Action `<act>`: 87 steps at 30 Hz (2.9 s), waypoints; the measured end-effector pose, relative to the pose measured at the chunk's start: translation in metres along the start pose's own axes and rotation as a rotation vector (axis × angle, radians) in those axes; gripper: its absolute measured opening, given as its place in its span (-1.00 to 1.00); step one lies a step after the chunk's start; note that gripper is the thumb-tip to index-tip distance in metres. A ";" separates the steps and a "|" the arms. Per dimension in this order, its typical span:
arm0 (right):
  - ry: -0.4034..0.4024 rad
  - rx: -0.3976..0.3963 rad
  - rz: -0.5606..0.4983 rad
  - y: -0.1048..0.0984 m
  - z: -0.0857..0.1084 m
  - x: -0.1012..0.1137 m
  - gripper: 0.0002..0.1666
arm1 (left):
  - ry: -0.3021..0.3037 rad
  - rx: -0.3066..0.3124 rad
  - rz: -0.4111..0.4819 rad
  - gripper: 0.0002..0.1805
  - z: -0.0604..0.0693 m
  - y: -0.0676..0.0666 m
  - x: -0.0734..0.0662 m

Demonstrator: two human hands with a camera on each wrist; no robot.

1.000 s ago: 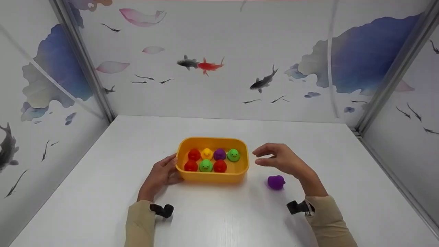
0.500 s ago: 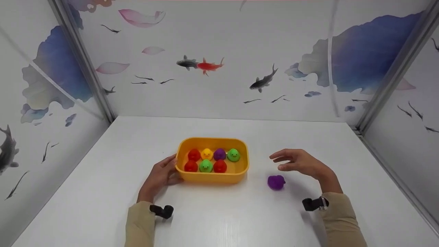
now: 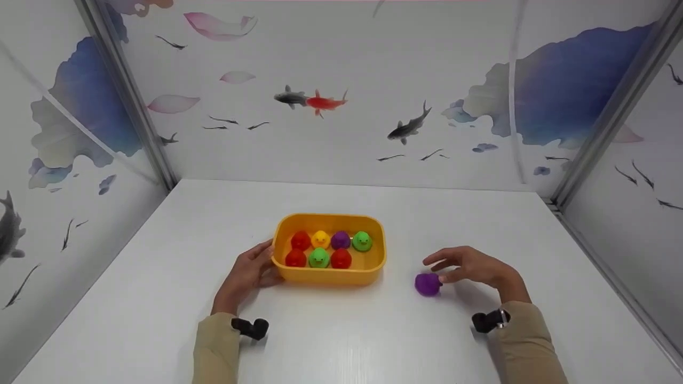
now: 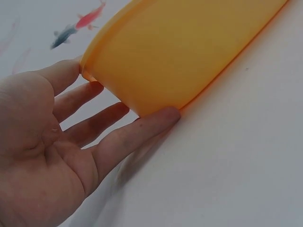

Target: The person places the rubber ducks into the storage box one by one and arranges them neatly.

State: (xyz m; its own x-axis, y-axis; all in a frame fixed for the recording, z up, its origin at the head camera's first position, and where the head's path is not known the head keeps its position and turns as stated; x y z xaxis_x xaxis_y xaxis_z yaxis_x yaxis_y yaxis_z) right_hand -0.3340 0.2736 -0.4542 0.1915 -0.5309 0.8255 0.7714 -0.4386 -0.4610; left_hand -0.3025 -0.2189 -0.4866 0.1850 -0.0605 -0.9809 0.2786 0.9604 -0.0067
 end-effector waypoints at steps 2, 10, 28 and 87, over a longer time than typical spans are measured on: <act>0.012 0.005 0.005 0.001 0.001 -0.002 -0.47 | -0.003 0.002 0.003 -0.43 -0.001 0.000 0.000; 0.069 0.003 0.042 0.003 -0.002 0.000 -0.50 | -0.028 -0.002 0.009 -0.40 -0.002 -0.002 -0.001; 0.209 -0.113 -0.018 0.008 -0.012 0.012 -0.57 | -0.018 0.000 0.004 -0.38 0.001 -0.003 0.002; 0.222 -0.479 -0.242 0.069 -0.115 0.105 -0.55 | -0.041 -0.012 0.010 -0.43 -0.002 -0.001 0.003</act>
State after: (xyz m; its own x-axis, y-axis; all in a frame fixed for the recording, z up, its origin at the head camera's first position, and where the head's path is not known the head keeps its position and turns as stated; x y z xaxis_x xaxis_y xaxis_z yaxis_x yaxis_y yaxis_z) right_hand -0.3304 0.1041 -0.4372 -0.1279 -0.4914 0.8615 0.4064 -0.8183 -0.4064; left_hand -0.3040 -0.2191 -0.4904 0.2263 -0.0614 -0.9721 0.2650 0.9643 0.0008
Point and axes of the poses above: each hand's wrist, its own z-axis away from the middle knuckle, its own y-axis out of the palm, x = y × z, the point moved 2 cm from there along -z, towards the middle knuckle, and after that the axes turned 14 degrees about x, right-handed, at the moved point
